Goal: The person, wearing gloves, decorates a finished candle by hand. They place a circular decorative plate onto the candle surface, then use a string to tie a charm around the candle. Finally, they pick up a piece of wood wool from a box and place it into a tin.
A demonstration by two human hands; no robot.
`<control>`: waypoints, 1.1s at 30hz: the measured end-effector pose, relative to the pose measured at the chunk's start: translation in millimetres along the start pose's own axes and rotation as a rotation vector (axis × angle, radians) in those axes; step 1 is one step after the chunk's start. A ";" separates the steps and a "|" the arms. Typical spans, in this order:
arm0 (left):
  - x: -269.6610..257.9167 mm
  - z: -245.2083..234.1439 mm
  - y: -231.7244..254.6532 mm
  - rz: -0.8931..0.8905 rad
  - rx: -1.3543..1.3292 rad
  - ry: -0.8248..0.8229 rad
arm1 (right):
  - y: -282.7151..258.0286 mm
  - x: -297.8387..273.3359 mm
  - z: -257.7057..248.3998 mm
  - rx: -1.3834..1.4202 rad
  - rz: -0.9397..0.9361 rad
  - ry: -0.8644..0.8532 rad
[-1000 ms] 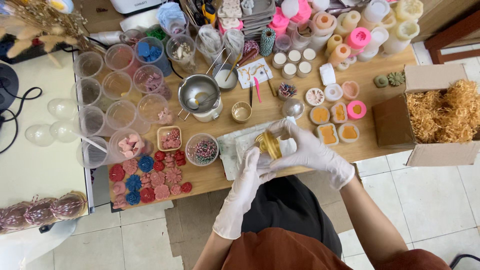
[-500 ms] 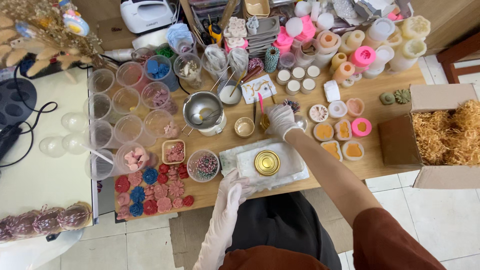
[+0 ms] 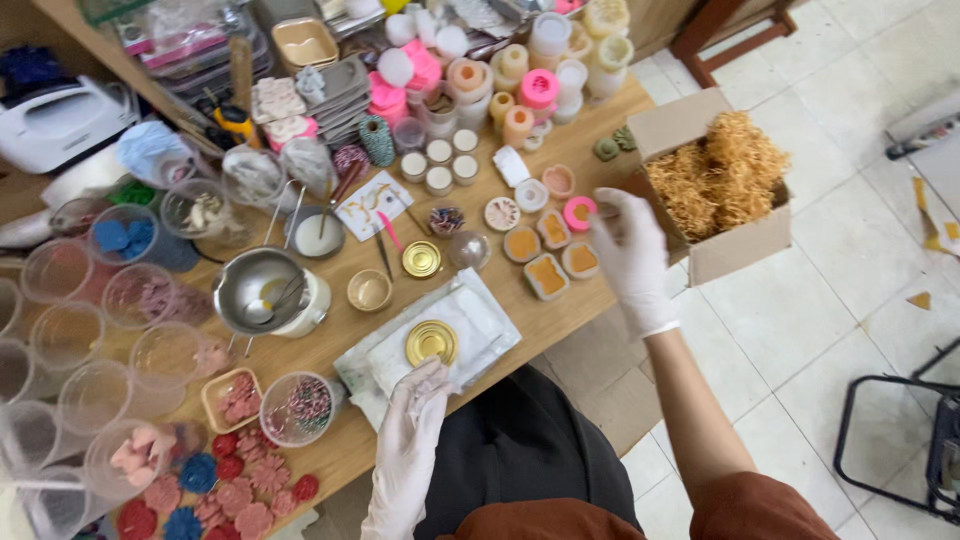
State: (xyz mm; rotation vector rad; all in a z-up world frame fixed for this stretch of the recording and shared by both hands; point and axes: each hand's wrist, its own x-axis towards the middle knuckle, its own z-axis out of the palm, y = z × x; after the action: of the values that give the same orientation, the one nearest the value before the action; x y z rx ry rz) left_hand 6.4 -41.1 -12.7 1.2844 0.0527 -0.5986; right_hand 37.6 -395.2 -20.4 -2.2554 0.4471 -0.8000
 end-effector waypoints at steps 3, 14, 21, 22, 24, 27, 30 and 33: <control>5.4 8.5 -4.4 -0.035 0.001 -0.018 | 62.0 19.2 -72.0 -0.289 0.043 0.093; 5.7 33.6 -9.7 0.007 0.130 -0.105 | 153.8 62.3 -78.2 -1.013 0.096 -0.382; 2.3 26.8 -15.6 -0.037 0.143 -0.060 | 158.7 56.9 -99.3 -0.595 0.061 -0.246; 3.9 26.0 -15.7 -0.037 0.145 -0.061 | 156.3 61.6 -105.9 -0.534 0.071 -0.146; 8.1 24.7 -16.1 -0.041 0.183 -0.050 | 145.5 66.8 -114.7 -0.473 0.083 -0.045; 13.7 30.8 -15.6 0.007 0.191 -0.070 | 119.9 71.8 -132.5 0.351 0.456 0.083; 22.0 42.5 -11.1 0.024 0.233 -0.093 | 89.3 67.1 -142.4 0.550 0.510 0.091; 29.5 52.6 -1.5 0.021 0.189 -0.110 | 50.4 57.1 -140.8 1.313 0.501 -0.019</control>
State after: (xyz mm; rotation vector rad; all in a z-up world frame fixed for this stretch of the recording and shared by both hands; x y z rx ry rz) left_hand 15.6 -100.6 -8.6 1.4310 -0.1107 -0.6673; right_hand -16.2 -529.6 47.9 -0.8749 0.2987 -0.5287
